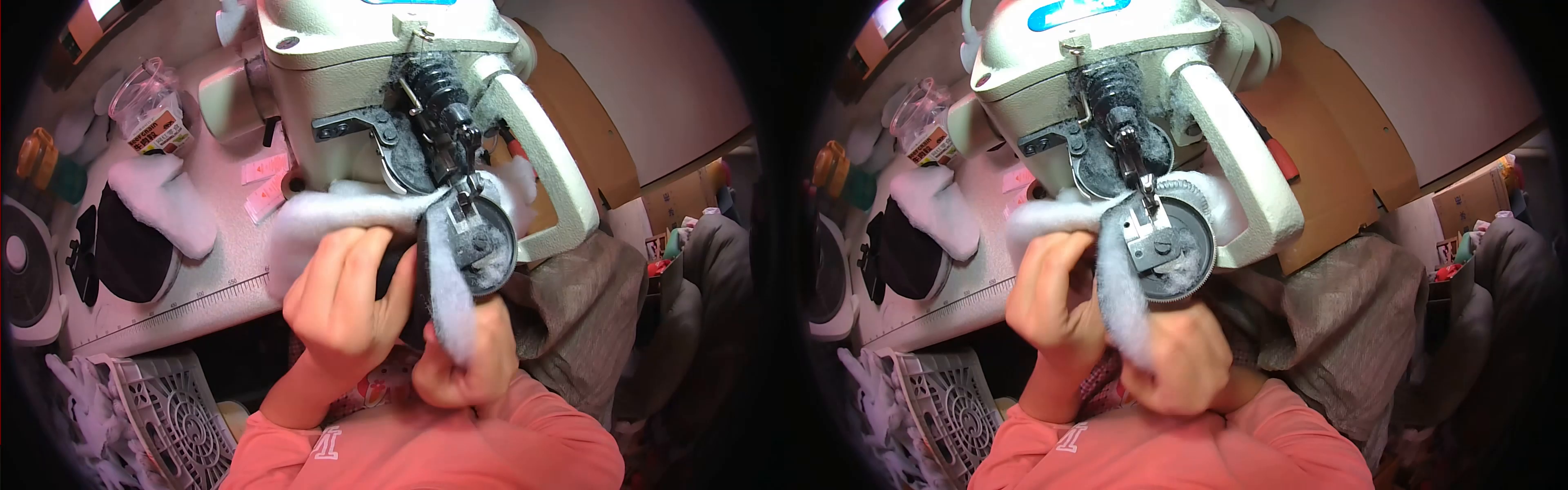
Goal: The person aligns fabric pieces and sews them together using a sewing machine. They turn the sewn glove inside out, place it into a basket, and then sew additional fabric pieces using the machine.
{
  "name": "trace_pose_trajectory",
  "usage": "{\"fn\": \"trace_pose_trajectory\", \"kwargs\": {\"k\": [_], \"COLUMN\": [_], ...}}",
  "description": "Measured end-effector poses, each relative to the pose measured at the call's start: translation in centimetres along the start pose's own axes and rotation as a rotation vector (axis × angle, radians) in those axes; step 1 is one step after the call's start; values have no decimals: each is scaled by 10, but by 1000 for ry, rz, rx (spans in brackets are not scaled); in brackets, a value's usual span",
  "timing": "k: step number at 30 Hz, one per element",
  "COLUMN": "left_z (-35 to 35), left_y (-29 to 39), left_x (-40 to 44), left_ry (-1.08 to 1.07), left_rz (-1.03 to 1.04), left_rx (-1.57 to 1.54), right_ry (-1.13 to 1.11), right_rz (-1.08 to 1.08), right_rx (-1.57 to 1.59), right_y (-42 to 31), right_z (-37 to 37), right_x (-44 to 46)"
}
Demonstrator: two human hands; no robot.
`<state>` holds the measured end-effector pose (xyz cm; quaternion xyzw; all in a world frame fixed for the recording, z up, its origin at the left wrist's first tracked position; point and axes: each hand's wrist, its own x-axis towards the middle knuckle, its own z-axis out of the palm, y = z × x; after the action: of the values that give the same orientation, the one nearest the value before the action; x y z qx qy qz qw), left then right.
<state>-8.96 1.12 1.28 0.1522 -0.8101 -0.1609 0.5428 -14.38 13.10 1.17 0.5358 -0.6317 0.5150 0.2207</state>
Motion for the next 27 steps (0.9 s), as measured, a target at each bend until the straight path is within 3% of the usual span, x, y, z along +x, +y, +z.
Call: {"fn": "trace_pose_trajectory", "kwargs": {"k": [1,3,4,6,9,11,13,15,27], "left_z": [2,5,3,-2,-13,-23,-28,-27,-13], "left_y": [0,-3,-1,3,1,-4,-1,2,-12], "left_x": [2,13,17,25,34,42,37,33,42], "left_ry": [-22,-69,-127,-174,-174,75,50,-8,-185], "left_rz": [-82,-186,-229,-275,-161,168,172,-141,-187], "left_rx": [-46,-57,-11,34,196,237,162,-210,-549], "right_ry": [-93,30,-62,-10,-6,-14,62,45,-35], "right_rz": [-44,-43,-84,-112,-136,-134,-78,-79,-77], "right_rx": [51,19,45,40,40,51,58,68,62], "right_y": [-6,-16,-16,-17,-16,-17,-21,-21,-11], "right_z": [-6,13,9,17,17,18,22,20,17], "right_x": [8,6,9,6,3,4,5,5,12]}}
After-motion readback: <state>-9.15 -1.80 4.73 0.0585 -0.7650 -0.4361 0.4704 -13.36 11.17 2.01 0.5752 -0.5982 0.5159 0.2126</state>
